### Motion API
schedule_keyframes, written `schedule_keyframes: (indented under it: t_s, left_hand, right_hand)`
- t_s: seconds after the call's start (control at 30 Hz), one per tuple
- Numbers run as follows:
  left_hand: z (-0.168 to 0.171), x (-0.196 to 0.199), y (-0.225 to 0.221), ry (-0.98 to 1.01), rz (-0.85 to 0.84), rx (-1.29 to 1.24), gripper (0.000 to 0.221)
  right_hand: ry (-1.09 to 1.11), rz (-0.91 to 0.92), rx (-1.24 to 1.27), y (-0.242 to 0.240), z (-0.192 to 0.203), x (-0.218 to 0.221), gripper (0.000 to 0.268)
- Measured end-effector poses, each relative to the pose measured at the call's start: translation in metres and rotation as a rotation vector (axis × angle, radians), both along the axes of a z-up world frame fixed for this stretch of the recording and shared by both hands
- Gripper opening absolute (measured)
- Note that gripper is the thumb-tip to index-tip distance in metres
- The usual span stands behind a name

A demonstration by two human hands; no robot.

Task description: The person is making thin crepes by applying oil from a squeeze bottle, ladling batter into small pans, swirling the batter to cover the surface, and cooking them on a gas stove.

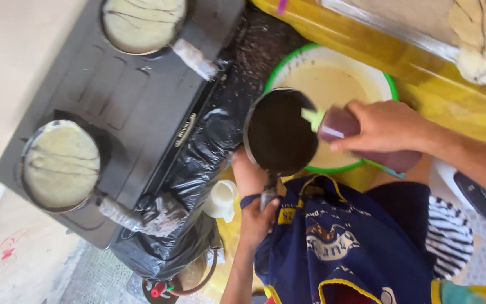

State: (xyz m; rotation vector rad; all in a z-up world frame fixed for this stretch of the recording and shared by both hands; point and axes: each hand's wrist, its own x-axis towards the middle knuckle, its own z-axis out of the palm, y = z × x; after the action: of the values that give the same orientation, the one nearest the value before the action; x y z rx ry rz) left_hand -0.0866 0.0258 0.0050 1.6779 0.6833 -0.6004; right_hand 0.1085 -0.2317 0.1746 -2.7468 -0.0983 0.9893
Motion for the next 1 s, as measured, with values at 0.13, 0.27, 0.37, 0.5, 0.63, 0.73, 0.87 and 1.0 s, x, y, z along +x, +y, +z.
schedule_keyframes:
  t_s: [0.13, 0.27, 0.37, 0.5, 0.63, 0.73, 0.87, 1.0]
  left_hand:
    - [-0.034, 0.014, -0.044, -0.047, -0.216, -0.195, 0.039]
    - [-0.037, 0.02, -0.066, -0.012, -0.327, -0.229, 0.037]
    - [-0.021, 0.026, -0.069, 0.079, -0.323, -0.222, 0.038]
    - [-0.023, 0.027, -0.067, 0.087, -0.293, -0.28, 0.036]
    - [-0.016, 0.027, -0.06, 0.045, -0.274, -0.327, 0.038]
    - [-0.012, 0.027, -0.052, 0.032, -0.241, -0.327, 0.037]
    - [0.003, 0.02, -0.021, -0.036, -0.081, -0.346, 0.039]
    - [0.01, -0.011, 0.03, -0.237, 0.243, 0.027, 0.028]
  right_hand:
    - [0.119, 0.399, -0.398, -0.061, -0.082, -0.031, 0.087]
    - [-0.015, 0.262, -0.417, -0.07, -0.058, -0.023, 0.074]
    - [0.128, 0.252, -0.511, -0.069, -0.05, -0.033, 0.069]
    - [0.279, 0.287, -0.549, -0.071, -0.038, -0.043, 0.072]
    - [0.314, 0.243, -0.594, -0.077, -0.023, -0.038, 0.067]
    - [0.336, 0.201, -0.545, -0.064, -0.019, -0.047, 0.066]
    - [-0.085, -0.056, -0.328, -0.069, -0.048, -0.012, 0.08]
    - [-0.353, -0.369, 0.484, 0.008, -0.086, 0.011, 0.089]
